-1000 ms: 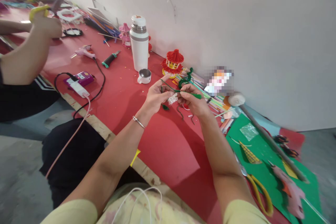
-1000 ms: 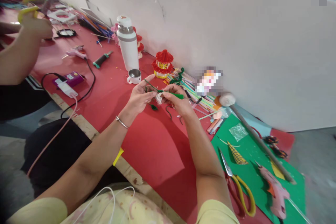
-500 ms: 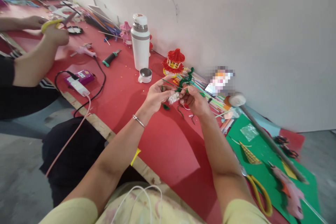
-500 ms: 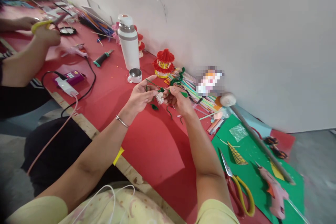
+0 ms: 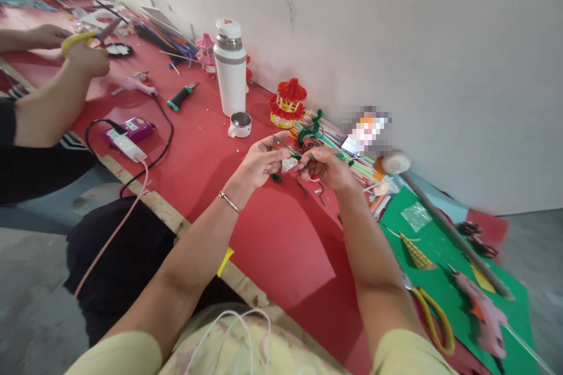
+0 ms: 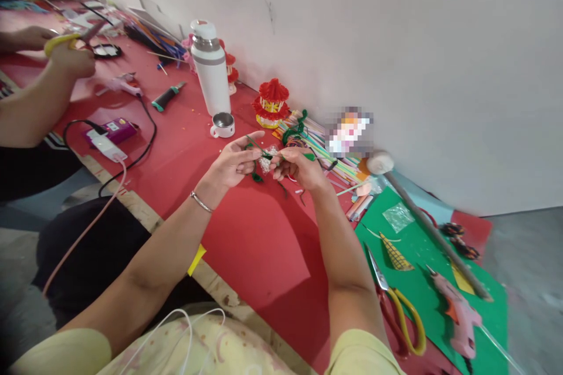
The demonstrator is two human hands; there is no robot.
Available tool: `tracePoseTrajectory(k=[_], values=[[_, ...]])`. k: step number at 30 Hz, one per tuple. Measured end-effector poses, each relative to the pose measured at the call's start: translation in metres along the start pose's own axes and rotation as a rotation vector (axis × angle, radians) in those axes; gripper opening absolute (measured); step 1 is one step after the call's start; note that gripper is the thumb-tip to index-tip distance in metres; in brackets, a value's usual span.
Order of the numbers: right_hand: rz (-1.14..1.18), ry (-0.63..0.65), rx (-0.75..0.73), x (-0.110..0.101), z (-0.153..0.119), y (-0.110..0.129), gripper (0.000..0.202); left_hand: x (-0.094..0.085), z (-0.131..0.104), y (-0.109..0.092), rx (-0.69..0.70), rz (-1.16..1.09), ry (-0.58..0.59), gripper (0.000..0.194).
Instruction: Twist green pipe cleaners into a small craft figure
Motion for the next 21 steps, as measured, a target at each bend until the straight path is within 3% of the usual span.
tracePoseTrajectory(k=[9, 14, 18, 21], values=[[-0.093, -0.041, -0.035, -0.010, -0.008, 0.008, 0.026, -0.002, -0.003, -0.003, 0.008, 0.022, -0.066, 0.061], [-0.141, -0.061, -0.057, -0.011, -0.006, 0.011, 0.033, -0.003, -0.003, -0.006, 0.049, 0.081, -0.096, 0.064], [-0.404, -0.080, -0.126, -0.005, -0.007, 0.018, 0.042, 0.000, -0.007, -0.016, 0.230, 0.211, -0.170, 0.068], [-0.684, -0.128, -0.310, 0.006, -0.011, 0.030, 0.040, 0.000, -0.008, -0.016, 0.269, 0.186, -0.206, 0.070]])
Point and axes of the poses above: each hand's wrist, its own z-axis towards the middle knuckle, its own x-axis out of the palm, y = z × x, the point moved 9 cm from there along z, towards the middle knuckle, and after that the axes turned 8 degrees about -x, right-handed, at the moved point
